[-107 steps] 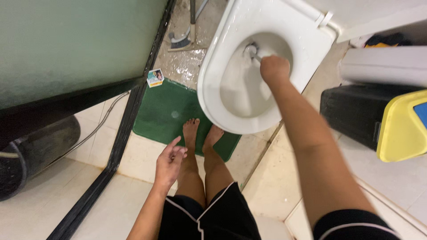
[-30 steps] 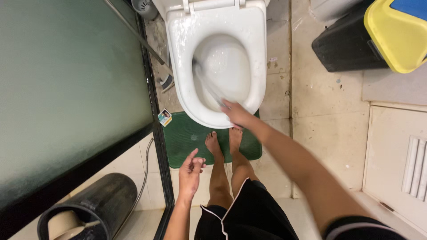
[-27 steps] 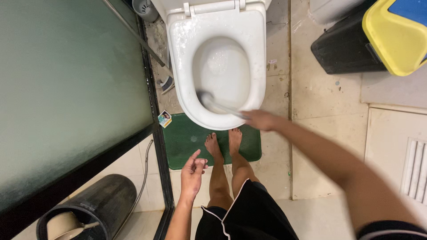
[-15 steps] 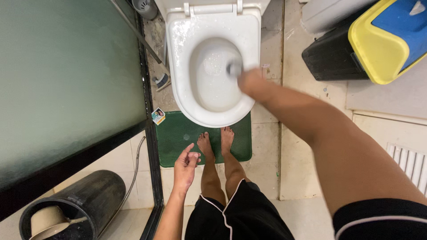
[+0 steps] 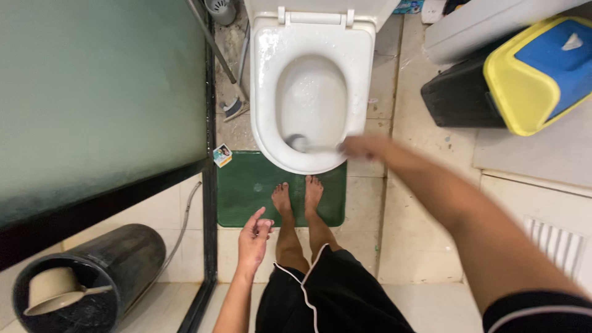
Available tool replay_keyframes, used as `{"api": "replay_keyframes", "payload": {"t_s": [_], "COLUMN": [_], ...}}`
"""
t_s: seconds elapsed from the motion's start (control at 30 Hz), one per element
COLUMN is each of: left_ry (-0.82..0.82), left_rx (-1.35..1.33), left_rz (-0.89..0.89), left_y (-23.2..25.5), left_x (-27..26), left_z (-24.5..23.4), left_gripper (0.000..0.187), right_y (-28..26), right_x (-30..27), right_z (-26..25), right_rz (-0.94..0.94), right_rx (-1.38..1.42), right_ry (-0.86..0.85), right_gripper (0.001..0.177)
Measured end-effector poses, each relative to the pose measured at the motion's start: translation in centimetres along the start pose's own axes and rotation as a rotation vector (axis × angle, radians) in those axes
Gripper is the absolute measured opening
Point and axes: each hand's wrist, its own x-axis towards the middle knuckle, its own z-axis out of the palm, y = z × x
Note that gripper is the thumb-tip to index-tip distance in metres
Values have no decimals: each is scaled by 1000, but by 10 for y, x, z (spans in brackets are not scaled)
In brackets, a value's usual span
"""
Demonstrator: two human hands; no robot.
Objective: The person scrubs the toilet bowl with a brush, rinses it with water from a scoop, and then sweeps the floor with a broom. They also pick up scattered trash from the floor and place it into a dustpan.
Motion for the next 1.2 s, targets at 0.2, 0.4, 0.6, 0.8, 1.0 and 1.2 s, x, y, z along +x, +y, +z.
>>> {"api": "replay_keyframes", "payload": {"t_s": [0.2,0.4,0.6,0.8,1.0,1.2], "left_ry": [33,51,114,79,32,11], "left_rx": [5,-14,-34,-89,-22,-7], "left_rz": [-11,32,-73,-46,-46,-51], "left_y": [-1,-1,-8,-24,-7,8], "left_x": [-2,-14,-20,-15,-12,4], "left_z": [4,2,0,23,42,49], "left_gripper": [48,47,48,46,46,46], "right_y": [-30,-39,-75,-78,-83,3], "right_x": [31,40,-24,78,97,-23], "right_z": [-148,-60,0,-16,43,52], "right_rz": [169,-69,-213,-226,-224,-76], "right_rx": [-769,-733,-529,644,1045,-144], "right_ry": [533,512,59,281,370,280], "right_gripper": [27,26,28,28,32,44]}}
